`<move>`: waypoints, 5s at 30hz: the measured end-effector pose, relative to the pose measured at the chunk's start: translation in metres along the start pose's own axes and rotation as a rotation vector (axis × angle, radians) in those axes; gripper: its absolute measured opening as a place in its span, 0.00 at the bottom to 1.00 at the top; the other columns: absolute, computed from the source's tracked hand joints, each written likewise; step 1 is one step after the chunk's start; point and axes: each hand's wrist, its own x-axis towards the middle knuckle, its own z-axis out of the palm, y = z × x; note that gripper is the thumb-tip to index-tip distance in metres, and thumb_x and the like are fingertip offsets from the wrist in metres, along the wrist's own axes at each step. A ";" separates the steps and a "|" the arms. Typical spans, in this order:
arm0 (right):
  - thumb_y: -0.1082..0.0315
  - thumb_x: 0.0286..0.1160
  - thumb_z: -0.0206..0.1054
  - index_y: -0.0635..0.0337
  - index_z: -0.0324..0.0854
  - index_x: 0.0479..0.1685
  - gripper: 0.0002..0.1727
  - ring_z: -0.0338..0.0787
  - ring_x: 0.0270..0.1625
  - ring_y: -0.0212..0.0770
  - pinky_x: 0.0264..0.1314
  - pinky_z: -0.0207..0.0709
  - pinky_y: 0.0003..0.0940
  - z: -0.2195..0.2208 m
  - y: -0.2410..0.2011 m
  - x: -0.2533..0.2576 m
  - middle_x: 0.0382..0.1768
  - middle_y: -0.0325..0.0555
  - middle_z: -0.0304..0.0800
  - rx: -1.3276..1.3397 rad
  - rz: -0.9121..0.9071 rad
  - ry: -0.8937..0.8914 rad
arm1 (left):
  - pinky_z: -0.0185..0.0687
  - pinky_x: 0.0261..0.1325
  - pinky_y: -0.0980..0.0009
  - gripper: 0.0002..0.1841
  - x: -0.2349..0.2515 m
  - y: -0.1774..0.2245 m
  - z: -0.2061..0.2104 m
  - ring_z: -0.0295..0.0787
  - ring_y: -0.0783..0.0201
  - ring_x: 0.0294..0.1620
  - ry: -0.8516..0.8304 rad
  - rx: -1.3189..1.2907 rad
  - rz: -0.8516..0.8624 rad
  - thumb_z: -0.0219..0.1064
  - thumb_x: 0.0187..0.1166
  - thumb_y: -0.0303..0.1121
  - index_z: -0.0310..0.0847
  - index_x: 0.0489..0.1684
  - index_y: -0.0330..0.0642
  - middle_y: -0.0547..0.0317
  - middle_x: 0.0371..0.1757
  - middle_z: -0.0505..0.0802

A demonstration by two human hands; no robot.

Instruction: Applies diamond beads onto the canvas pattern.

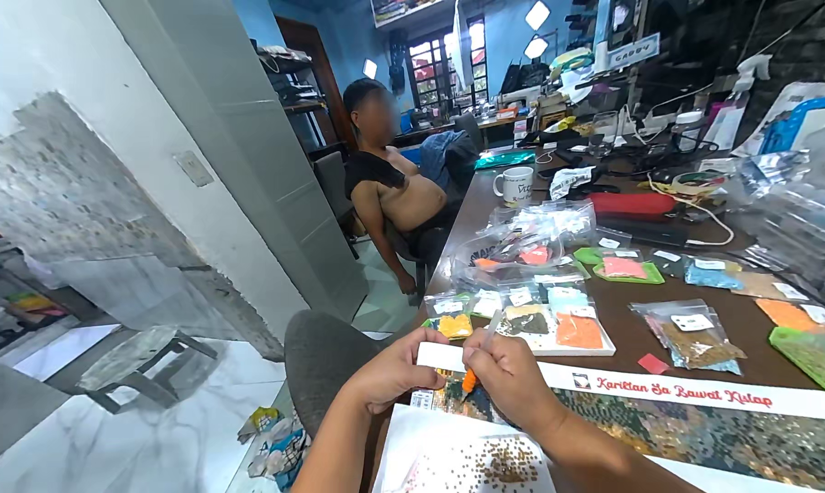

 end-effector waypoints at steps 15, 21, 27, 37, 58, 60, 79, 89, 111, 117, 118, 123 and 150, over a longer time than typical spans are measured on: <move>0.61 0.75 0.53 0.48 0.79 0.20 0.16 0.70 0.18 0.19 0.22 0.64 0.20 -0.001 -0.001 0.000 0.13 0.24 0.69 -0.006 0.005 0.004 | 0.92 0.51 0.67 0.26 0.000 -0.001 -0.001 0.95 0.65 0.44 -0.004 -0.010 -0.010 0.65 0.66 0.17 0.67 0.64 0.42 0.56 0.47 0.94; 0.61 0.77 0.54 0.49 0.80 0.21 0.16 0.70 0.18 0.19 0.23 0.64 0.20 0.001 0.001 0.000 0.14 0.24 0.70 -0.009 0.000 -0.009 | 0.92 0.51 0.67 0.26 0.000 -0.002 -0.001 0.94 0.65 0.44 0.023 -0.002 -0.020 0.65 0.66 0.16 0.67 0.65 0.41 0.55 0.47 0.93; 0.62 0.77 0.54 0.51 0.80 0.24 0.15 0.71 0.20 0.19 0.25 0.65 0.19 0.001 -0.002 -0.001 0.16 0.26 0.72 -0.015 0.021 -0.074 | 0.91 0.52 0.67 0.26 0.003 -0.004 -0.001 0.93 0.65 0.45 0.061 0.073 -0.038 0.66 0.68 0.16 0.68 0.67 0.39 0.53 0.49 0.92; 0.62 0.82 0.52 0.56 0.83 0.32 0.16 0.75 0.24 0.21 0.30 0.69 0.20 0.000 -0.006 0.001 0.20 0.30 0.75 -0.081 0.149 -0.190 | 0.87 0.56 0.66 0.43 0.004 -0.005 -0.007 0.88 0.63 0.50 0.078 0.389 -0.113 0.78 0.63 0.21 0.58 0.82 0.38 0.49 0.55 0.85; 0.61 0.83 0.52 0.58 0.82 0.33 0.16 0.73 0.24 0.25 0.30 0.67 0.24 0.001 -0.007 0.002 0.19 0.33 0.72 -0.146 0.146 -0.245 | 0.83 0.59 0.56 0.55 0.005 0.000 0.000 0.80 0.51 0.65 0.132 0.598 -0.146 0.86 0.56 0.31 0.53 0.91 0.52 0.40 0.77 0.71; 0.61 0.82 0.52 0.57 0.82 0.32 0.16 0.73 0.23 0.25 0.29 0.68 0.24 0.002 -0.005 0.001 0.19 0.33 0.73 -0.154 0.133 -0.235 | 0.83 0.59 0.57 0.55 0.005 -0.001 0.000 0.80 0.52 0.65 0.131 0.613 -0.151 0.85 0.57 0.32 0.53 0.91 0.53 0.41 0.77 0.71; 0.61 0.83 0.52 0.58 0.82 0.30 0.18 0.73 0.23 0.28 0.29 0.67 0.27 -0.002 -0.015 0.005 0.18 0.35 0.72 -0.234 0.047 -0.246 | 0.81 0.63 0.57 0.54 0.005 0.001 0.004 0.79 0.52 0.68 0.136 0.627 -0.154 0.86 0.56 0.31 0.55 0.90 0.53 0.41 0.78 0.70; 0.61 0.83 0.52 0.60 0.82 0.31 0.18 0.74 0.23 0.32 0.28 0.68 0.30 0.001 -0.009 0.002 0.18 0.39 0.74 -0.263 -0.050 -0.320 | 0.82 0.60 0.55 0.50 0.003 0.000 0.002 0.79 0.52 0.67 0.139 0.629 -0.143 0.82 0.61 0.32 0.56 0.90 0.52 0.41 0.80 0.68; 0.61 0.84 0.53 0.62 0.84 0.30 0.19 0.76 0.25 0.30 0.29 0.69 0.27 0.002 -0.011 -0.001 0.21 0.42 0.78 -0.263 -0.082 -0.356 | 0.79 0.66 0.53 0.53 0.006 -0.004 0.002 0.76 0.51 0.72 0.126 0.654 -0.139 0.85 0.58 0.34 0.56 0.90 0.53 0.42 0.81 0.68; 0.61 0.79 0.55 0.58 0.78 0.18 0.19 0.73 0.19 0.28 0.22 0.65 0.26 0.002 -0.006 -0.003 0.14 0.37 0.73 -0.257 -0.230 -0.157 | 0.78 0.69 0.49 0.51 0.008 -0.005 0.005 0.76 0.48 0.73 0.165 0.662 -0.119 0.86 0.57 0.37 0.60 0.88 0.52 0.41 0.81 0.70; 0.62 0.77 0.55 0.57 0.78 0.17 0.19 0.72 0.19 0.26 0.22 0.64 0.25 0.002 -0.006 -0.003 0.14 0.36 0.72 -0.225 -0.272 -0.144 | 0.78 0.70 0.49 0.52 0.008 -0.005 0.005 0.76 0.48 0.74 0.169 0.678 -0.121 0.87 0.57 0.38 0.59 0.89 0.52 0.41 0.81 0.69; 0.64 0.78 0.53 0.59 0.77 0.17 0.19 0.74 0.20 0.28 0.24 0.64 0.26 0.000 -0.009 -0.005 0.15 0.38 0.74 -0.058 -0.335 -0.304 | 0.77 0.69 0.48 0.53 0.006 0.000 0.011 0.77 0.47 0.72 0.180 0.741 -0.158 0.86 0.59 0.37 0.56 0.91 0.52 0.40 0.81 0.69; 0.68 0.75 0.54 0.63 0.77 0.16 0.17 0.71 0.17 0.27 0.21 0.61 0.24 0.004 -0.006 -0.009 0.12 0.41 0.72 0.022 -0.405 -0.401 | 0.78 0.66 0.49 0.51 0.006 0.001 0.010 0.79 0.49 0.68 0.161 0.766 -0.164 0.85 0.62 0.40 0.56 0.91 0.52 0.41 0.80 0.71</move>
